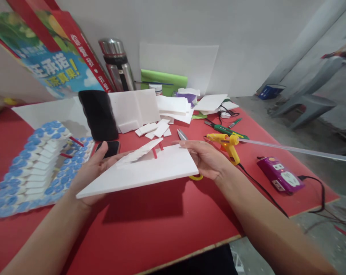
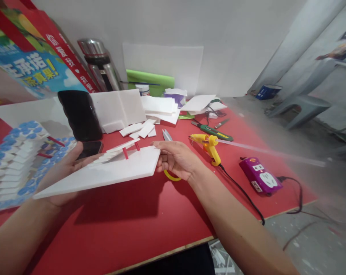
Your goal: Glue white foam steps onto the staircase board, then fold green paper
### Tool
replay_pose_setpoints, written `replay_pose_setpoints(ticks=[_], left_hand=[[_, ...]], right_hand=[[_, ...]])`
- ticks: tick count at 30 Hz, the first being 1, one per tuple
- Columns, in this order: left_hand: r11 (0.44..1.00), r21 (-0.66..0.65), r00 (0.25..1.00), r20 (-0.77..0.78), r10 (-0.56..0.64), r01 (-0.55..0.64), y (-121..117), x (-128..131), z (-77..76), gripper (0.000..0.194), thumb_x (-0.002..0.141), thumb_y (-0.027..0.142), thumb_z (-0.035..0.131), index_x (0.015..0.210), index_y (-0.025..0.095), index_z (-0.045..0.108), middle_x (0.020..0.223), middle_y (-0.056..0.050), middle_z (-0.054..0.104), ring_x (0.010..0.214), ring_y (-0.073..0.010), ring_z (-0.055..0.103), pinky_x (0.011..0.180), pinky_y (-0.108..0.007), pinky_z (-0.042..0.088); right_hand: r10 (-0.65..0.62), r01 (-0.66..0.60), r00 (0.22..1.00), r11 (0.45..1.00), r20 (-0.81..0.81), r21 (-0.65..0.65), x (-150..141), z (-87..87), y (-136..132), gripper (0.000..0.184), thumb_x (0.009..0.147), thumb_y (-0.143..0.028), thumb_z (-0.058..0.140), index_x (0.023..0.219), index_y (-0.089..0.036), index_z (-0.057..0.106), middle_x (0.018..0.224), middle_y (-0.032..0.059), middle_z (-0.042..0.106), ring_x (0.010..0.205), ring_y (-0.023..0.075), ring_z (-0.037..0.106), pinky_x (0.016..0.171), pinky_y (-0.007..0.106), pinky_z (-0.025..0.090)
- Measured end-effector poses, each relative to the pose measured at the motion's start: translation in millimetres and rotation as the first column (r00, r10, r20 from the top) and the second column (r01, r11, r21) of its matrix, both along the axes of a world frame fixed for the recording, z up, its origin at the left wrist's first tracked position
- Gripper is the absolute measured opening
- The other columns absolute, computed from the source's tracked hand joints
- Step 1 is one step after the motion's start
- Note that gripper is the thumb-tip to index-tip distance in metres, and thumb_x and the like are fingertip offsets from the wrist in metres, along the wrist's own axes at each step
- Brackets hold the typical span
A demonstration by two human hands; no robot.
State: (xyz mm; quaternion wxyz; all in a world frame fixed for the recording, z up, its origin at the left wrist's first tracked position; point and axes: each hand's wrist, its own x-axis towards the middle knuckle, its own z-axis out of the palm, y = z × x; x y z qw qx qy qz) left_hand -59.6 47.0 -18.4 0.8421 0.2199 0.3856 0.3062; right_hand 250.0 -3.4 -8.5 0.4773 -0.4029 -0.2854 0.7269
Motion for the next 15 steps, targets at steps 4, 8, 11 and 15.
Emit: replay_pose_setpoints(ticks=[4, 8, 11, 15], left_hand=[[1.000, 0.013, 1.000, -0.002, 0.008, -0.008, -2.0, 1.6, 2.4, 0.081, 0.106, 0.059, 0.036, 0.158, -0.002, 0.041, 0.111, -0.028, 0.080, 0.099, -0.0366, 0.081, 0.084, -0.043, 0.067], [0.999, 0.025, 0.998, -0.039, 0.043, -0.042, -2.3, 0.6, 3.0, 0.079, 0.106, 0.060, 0.037, 0.159, 0.001, 0.041, 0.113, -0.028, 0.079, 0.102, -0.0385, 0.080, 0.083, -0.046, 0.067], [0.998, 0.041, 0.997, -0.059, 0.054, -0.052, -1.4, -1.2, 1.4, 0.080, 0.105, 0.060, 0.039, 0.160, 0.001, 0.039, 0.122, -0.030, 0.076, 0.111, -0.0419, 0.076, 0.090, -0.053, 0.065], [0.996, 0.077, 0.998, -0.037, 0.056, -0.053, -2.5, -1.0, 0.0, 0.084, 0.103, 0.060, 0.045, 0.160, -0.001, 0.037, 0.134, -0.034, 0.069, 0.123, -0.0451, 0.070, 0.100, -0.059, 0.058]], right_hand=[[0.009, -0.009, 0.999, 1.000, 0.034, 0.012, 0.3, 0.5, 0.4, 0.012, 0.087, -0.026, 0.074, 0.091, -0.015, 0.077, 0.063, 0.0025, 0.068, 0.056, 0.0137, 0.064, 0.058, 0.023, 0.062], [0.003, -0.003, 0.999, 1.000, 0.041, -0.002, 0.0, 0.7, 1.0, 0.012, 0.085, -0.026, 0.077, 0.090, -0.015, 0.077, 0.065, 0.0031, 0.069, 0.058, 0.0143, 0.066, 0.058, 0.022, 0.062], [-0.005, 0.006, 0.999, 1.000, 0.031, -0.021, 0.1, -1.5, 2.4, 0.011, 0.084, -0.026, 0.077, 0.089, -0.015, 0.077, 0.069, 0.0040, 0.071, 0.061, 0.0147, 0.068, 0.060, 0.022, 0.063], [-0.025, 0.026, 0.999, 0.999, 0.020, -0.046, 0.8, -4.8, 4.4, 0.011, 0.084, -0.022, 0.077, 0.091, -0.014, 0.076, 0.075, 0.0054, 0.075, 0.068, 0.0154, 0.072, 0.066, 0.023, 0.064]])
